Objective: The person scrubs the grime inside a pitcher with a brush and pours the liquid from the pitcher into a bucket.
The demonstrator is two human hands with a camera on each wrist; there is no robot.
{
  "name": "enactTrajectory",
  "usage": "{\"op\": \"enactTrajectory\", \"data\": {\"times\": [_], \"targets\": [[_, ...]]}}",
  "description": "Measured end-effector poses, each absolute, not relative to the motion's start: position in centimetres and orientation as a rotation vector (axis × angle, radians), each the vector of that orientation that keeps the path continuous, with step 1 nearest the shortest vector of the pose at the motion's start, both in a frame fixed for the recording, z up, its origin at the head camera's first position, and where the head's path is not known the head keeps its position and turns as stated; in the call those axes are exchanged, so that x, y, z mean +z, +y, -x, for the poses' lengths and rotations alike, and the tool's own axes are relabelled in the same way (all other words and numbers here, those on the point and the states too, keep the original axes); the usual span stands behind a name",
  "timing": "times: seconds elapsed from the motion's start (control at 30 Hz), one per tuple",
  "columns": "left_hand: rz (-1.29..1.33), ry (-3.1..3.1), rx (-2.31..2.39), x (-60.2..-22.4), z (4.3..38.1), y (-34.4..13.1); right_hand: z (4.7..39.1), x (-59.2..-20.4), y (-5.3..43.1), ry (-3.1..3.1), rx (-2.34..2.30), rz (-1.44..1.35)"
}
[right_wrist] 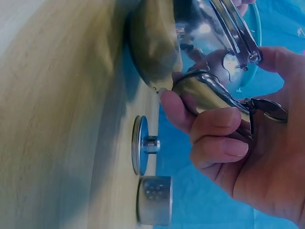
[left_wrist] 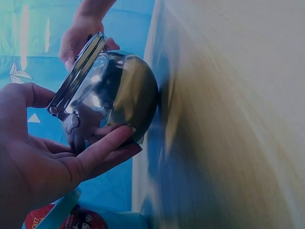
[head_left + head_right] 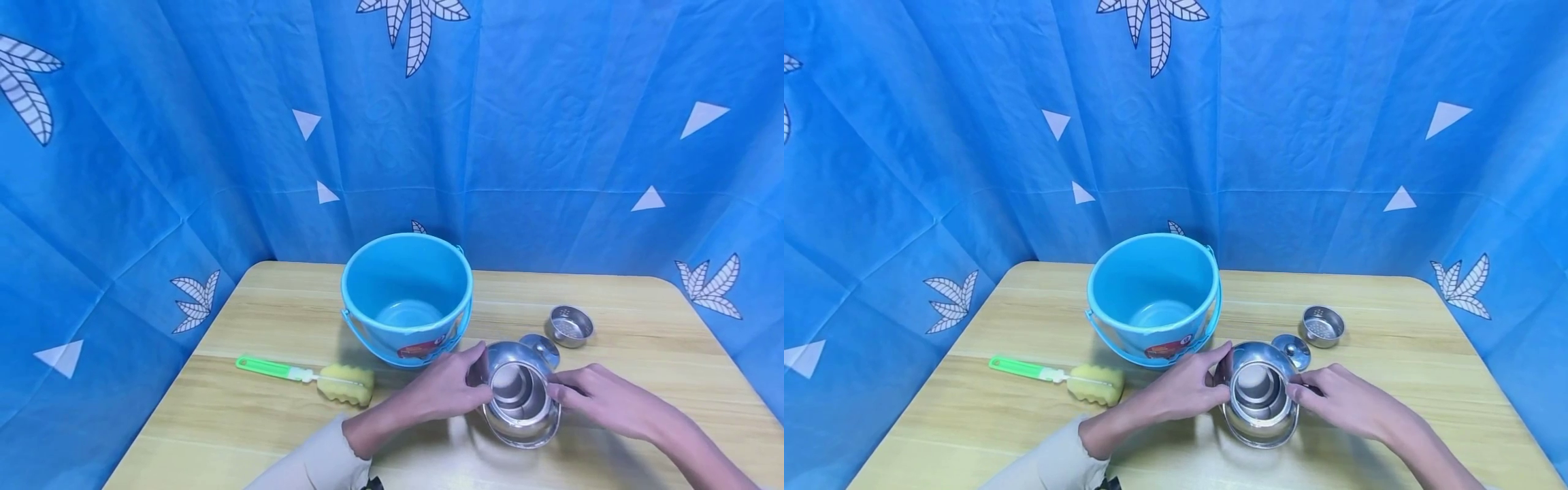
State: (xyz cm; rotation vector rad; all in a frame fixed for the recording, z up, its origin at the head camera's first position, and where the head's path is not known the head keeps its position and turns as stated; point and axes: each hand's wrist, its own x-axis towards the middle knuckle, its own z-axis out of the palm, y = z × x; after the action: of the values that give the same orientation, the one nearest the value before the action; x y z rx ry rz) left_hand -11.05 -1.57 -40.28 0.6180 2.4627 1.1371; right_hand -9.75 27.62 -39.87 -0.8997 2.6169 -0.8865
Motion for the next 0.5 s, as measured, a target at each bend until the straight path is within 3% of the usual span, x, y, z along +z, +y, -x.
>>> {"op": "enactTrajectory", "data": {"times": [0.5], "targets": [[-0.533, 2.297, 1.316, -41.18, 11.57, -1.92, 10.45, -40.89, 28.12, 2.652, -0.926, 0.814]]}}
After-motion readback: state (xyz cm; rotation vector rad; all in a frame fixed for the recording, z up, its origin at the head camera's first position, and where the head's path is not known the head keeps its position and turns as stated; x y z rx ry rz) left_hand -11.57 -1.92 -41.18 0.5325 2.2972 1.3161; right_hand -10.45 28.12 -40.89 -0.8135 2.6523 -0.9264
